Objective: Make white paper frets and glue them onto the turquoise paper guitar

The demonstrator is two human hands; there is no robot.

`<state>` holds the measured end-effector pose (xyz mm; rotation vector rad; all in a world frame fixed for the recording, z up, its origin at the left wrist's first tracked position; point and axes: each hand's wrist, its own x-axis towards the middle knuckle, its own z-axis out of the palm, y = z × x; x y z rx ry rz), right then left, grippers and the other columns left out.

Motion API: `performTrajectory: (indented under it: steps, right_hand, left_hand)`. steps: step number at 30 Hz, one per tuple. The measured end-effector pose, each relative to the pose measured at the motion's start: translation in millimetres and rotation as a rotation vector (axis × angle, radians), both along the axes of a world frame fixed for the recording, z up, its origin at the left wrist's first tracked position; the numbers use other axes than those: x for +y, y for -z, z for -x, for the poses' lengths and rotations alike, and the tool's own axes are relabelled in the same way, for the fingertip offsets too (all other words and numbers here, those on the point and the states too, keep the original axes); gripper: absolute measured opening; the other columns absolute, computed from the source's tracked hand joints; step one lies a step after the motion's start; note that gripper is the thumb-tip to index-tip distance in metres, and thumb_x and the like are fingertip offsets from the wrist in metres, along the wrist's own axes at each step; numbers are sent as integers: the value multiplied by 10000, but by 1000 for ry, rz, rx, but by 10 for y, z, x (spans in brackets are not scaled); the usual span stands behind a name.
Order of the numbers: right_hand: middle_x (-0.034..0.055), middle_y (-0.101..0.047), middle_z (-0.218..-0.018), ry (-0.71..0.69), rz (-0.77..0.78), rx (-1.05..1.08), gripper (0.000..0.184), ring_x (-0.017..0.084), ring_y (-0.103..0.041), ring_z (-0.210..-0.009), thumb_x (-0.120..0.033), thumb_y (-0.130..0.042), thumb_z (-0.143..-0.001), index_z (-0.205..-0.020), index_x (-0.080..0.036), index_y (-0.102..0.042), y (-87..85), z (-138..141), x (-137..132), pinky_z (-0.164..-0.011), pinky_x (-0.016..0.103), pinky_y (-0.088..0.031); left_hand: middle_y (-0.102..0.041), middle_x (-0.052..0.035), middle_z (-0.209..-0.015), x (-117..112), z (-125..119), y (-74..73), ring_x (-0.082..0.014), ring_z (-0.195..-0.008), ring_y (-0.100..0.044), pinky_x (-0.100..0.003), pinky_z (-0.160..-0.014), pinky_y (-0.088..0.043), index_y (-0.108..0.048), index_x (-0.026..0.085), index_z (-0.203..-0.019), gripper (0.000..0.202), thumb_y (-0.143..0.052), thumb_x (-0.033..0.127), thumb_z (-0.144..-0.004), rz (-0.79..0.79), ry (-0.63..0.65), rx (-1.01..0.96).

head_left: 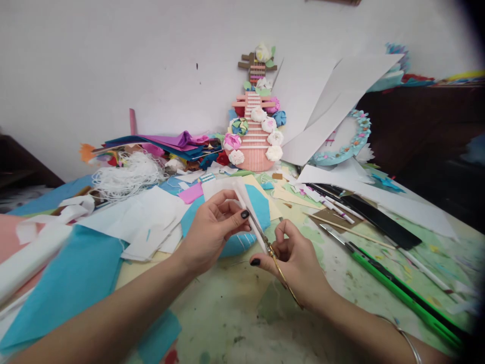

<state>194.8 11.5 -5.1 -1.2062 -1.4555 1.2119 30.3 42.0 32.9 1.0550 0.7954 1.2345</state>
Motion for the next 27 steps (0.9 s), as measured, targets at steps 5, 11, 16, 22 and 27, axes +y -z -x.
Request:
performTrajectory:
  steps: [5, 11, 16, 22, 27]
  right_hand:
    - [-129, -305, -465, 2, -13, 4, 593, 63, -224, -458, -472, -810, -579, -694, -234, -280, 1, 6, 0, -419, 195, -175]
    - [-122, -316, -501, 3, -15, -2, 553, 68, -238, -473, -457, -797, -602, -718, -234, -304, 5, 16, 6, -431, 201, -179]
    - [-125, -311, -500, -2, -15, -4, 538, 68, -241, -475, -432, -794, -615, -730, -236, -307, 16, 11, -3, -435, 203, -175]
    - [-122, -307, -497, 9, -19, 38, 553, 62, -237, -476, -385, -819, -579, -673, -229, -297, 0, 15, -15, -429, 198, -201]
    - [-121, -284, -488, 16, -53, 33, 550, 57, -218, -476, -364, -820, -576, -632, -221, -292, -21, 22, 1, -425, 193, -185]
  left_hand:
    - [-621, 17, -704, 1, -8, 8, -96, -618, -597, -238, -631, -531, -575, 160, -902, 304, -777, 195, -678, 0, -12, -12]
    - [-625, 17, -695, 0, -19, 18, -106, -610, -610, -237, -612, -529, -582, 157, -896, 305, -781, 195, -668, -2, -19, -10]
    - [-600, 28, -656, -19, -46, 45, -91, -585, -590, -212, -583, -514, -584, 145, -888, 292, -776, 203, -675, -13, -10, 1]
    - [-597, 33, -643, -38, -66, 34, -90, -580, -584, -215, -588, -516, -584, 151, -902, 300, -774, 205, -676, -19, -23, 1]
    - [-605, 24, -680, -31, -60, 45, -94, -608, -590, -215, -598, -522, -572, 149, -907, 290, -761, 190, -691, -28, -21, -7]
